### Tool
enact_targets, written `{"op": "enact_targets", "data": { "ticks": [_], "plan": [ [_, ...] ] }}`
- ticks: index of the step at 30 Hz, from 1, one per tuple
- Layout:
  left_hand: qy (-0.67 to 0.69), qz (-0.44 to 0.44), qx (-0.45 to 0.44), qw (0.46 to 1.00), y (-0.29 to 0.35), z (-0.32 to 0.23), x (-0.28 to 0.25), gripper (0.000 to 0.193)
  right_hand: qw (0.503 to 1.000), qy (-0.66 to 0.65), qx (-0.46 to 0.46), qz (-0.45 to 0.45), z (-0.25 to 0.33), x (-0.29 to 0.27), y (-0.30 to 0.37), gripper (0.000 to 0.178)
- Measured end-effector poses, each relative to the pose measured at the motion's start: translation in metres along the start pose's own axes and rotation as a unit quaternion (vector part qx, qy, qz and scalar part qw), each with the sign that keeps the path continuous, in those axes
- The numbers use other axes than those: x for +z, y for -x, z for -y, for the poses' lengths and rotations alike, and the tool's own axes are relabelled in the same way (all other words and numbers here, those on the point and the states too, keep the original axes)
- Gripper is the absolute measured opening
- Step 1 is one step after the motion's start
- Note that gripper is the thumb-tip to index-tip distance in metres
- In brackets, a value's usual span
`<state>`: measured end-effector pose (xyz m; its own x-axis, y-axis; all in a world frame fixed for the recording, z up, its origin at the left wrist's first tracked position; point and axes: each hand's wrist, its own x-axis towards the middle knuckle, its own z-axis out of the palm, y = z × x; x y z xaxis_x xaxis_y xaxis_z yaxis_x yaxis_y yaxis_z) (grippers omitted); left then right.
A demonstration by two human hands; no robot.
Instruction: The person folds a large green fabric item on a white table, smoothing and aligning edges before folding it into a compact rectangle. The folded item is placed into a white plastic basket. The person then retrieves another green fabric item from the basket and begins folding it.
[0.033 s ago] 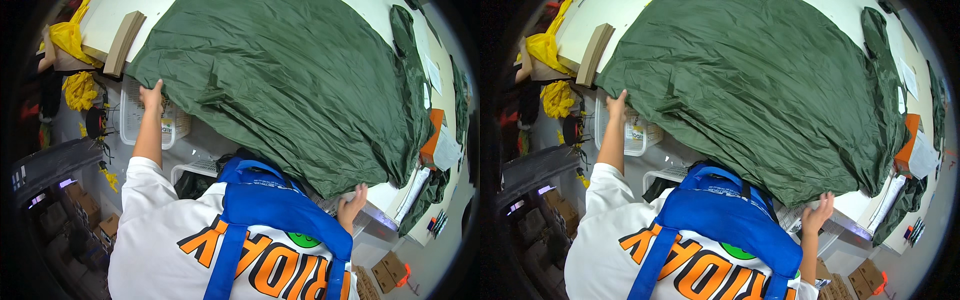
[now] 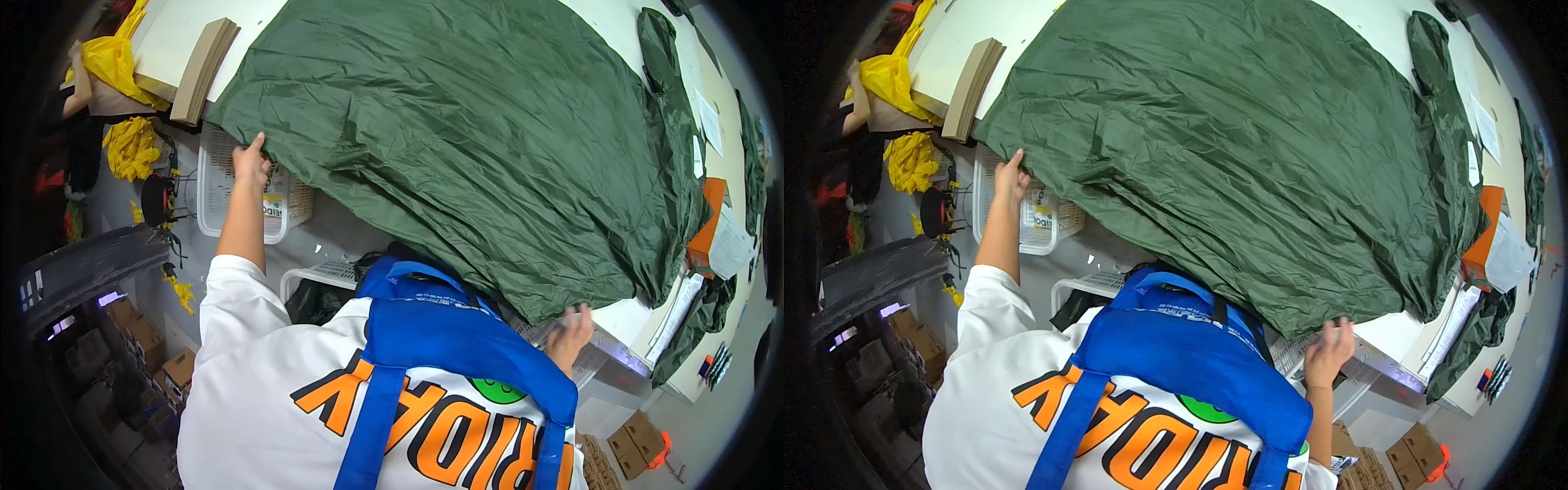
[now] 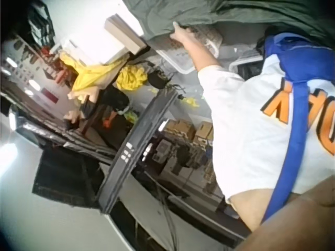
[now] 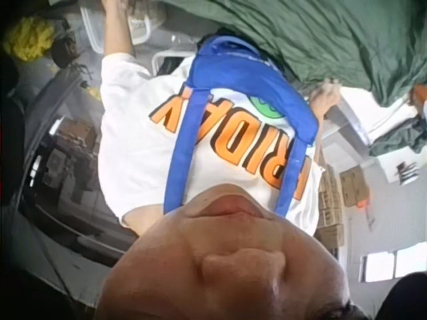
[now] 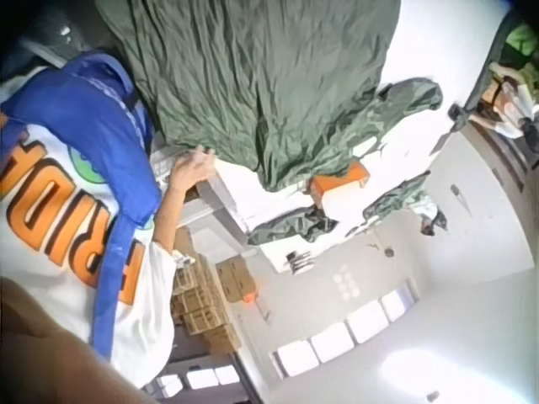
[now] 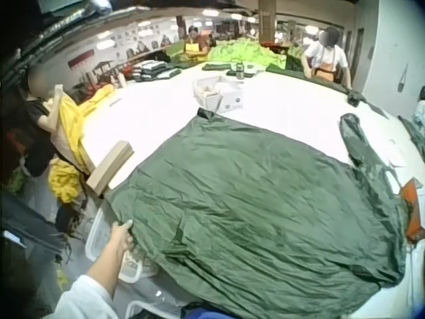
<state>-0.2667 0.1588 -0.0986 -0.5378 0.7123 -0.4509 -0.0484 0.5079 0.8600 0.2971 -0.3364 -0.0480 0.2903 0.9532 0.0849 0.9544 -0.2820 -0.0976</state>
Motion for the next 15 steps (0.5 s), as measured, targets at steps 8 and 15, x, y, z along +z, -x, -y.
{"op": "enact_targets", "data": {
  "ticks": [8,15],
  "plan": [
    [0.116,0.080,-0.094,0.985,-0.042,-0.005,-0.023,0.026,0.996,-0.044,-0.037,0.063,0.028,-0.001,-0.034,0.051],
    [0.206,0.129,-0.022,0.970,0.040,-0.072,-0.041,0.032,0.950,-0.207,0.055,0.227,-0.027,-0.071,-0.051,0.028]
  ]
}}
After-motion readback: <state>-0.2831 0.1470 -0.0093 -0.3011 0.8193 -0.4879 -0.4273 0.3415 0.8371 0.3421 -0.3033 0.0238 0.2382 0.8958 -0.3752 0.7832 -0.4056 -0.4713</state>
